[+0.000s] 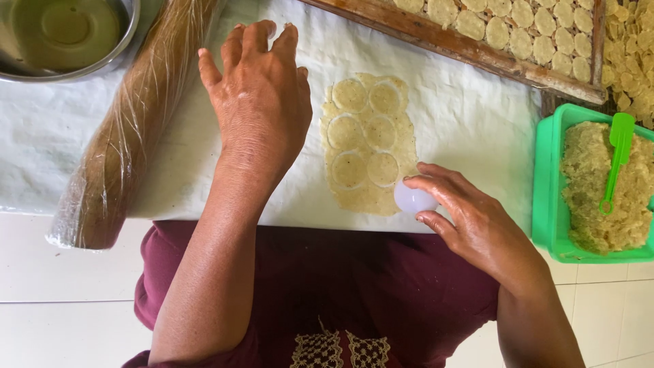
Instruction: Shaping small pieces of dough into flat discs and placing them on a bamboo drying rack.
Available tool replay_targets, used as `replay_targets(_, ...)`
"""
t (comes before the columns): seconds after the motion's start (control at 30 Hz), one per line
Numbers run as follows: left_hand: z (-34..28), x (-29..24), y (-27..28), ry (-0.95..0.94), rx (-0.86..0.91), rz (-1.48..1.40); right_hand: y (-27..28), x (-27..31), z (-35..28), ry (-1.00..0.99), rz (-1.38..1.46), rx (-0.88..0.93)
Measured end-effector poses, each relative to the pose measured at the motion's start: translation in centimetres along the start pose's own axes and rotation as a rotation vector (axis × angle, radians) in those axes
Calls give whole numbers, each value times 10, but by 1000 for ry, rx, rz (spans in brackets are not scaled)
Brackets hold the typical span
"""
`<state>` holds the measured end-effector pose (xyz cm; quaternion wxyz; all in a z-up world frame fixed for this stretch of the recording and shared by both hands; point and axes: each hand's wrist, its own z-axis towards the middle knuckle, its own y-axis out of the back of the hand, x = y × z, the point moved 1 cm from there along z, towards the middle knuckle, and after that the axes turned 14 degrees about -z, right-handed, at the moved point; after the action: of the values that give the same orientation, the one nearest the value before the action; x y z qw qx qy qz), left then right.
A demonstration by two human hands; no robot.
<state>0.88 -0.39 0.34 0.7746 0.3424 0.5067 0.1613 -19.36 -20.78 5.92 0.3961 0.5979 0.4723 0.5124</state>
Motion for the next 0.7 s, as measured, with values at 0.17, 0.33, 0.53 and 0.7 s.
replay_targets(0.17, 0, -1, 1, 4, -6, -4, -5, 6, 2, 11, -30, -1)
replay_targets(0.33, 0, 0, -2, 3, -16, 4, -8, 7, 3, -6, -47, 13)
replay_targets(0.53, 0, -1, -2, 14, 6, -1, -8, 9, 4, -16, -63, 1)
replay_targets(0.7, -1, 1, -4, -3, -13, -2, -12, 7, 4, -29, -82, -12)
